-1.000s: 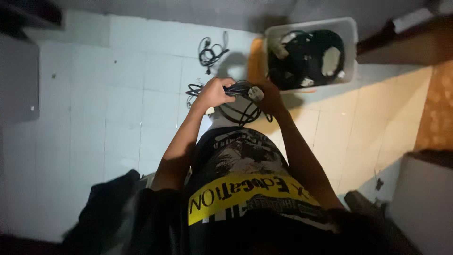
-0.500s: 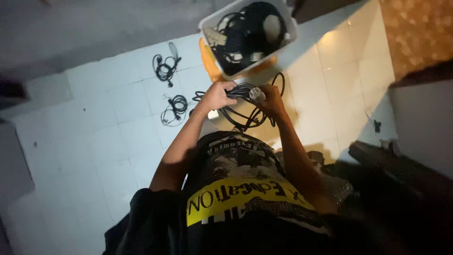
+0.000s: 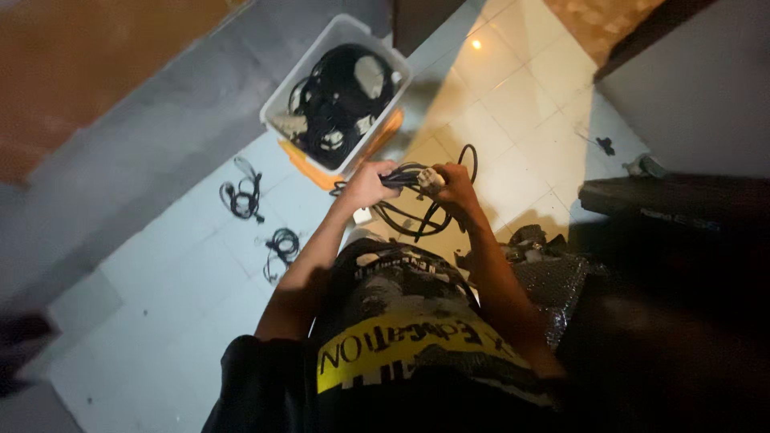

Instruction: The person picks up bundled black cables and power strips from a floor and places them into a white plastic bin.

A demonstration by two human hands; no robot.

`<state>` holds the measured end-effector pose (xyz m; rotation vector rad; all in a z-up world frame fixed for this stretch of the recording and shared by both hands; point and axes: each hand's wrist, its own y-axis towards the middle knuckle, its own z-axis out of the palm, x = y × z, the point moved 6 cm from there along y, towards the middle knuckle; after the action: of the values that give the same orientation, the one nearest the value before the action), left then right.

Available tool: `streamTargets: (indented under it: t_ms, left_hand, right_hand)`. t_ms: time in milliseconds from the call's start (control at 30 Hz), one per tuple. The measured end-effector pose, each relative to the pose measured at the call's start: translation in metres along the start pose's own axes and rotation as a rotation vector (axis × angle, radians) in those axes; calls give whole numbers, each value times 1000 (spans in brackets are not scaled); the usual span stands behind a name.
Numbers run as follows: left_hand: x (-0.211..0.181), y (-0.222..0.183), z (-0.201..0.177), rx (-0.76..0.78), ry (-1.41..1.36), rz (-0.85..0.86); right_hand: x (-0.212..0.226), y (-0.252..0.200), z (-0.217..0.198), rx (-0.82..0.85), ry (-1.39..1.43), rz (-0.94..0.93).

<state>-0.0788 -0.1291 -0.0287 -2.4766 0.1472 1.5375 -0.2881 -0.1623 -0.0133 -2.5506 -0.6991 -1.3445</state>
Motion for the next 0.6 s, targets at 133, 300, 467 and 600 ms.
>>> streamTargets:
  t_ms: [133,300,467,600]
  left_hand:
    - [-9,20,13,46,-3,-17]
    - [-3,57,28,98,-82,37]
    - [25,101,34,137,-68,79]
    - [43,155,29,168,-76,141]
  right_hand:
    - [-9,-3,-23,-126,-21,-84]
    - [-24,8,-39,-136,-100,30]
    - [-39,27,-49,-130,-27,131]
    - [-47,64,-59,-150,41,91]
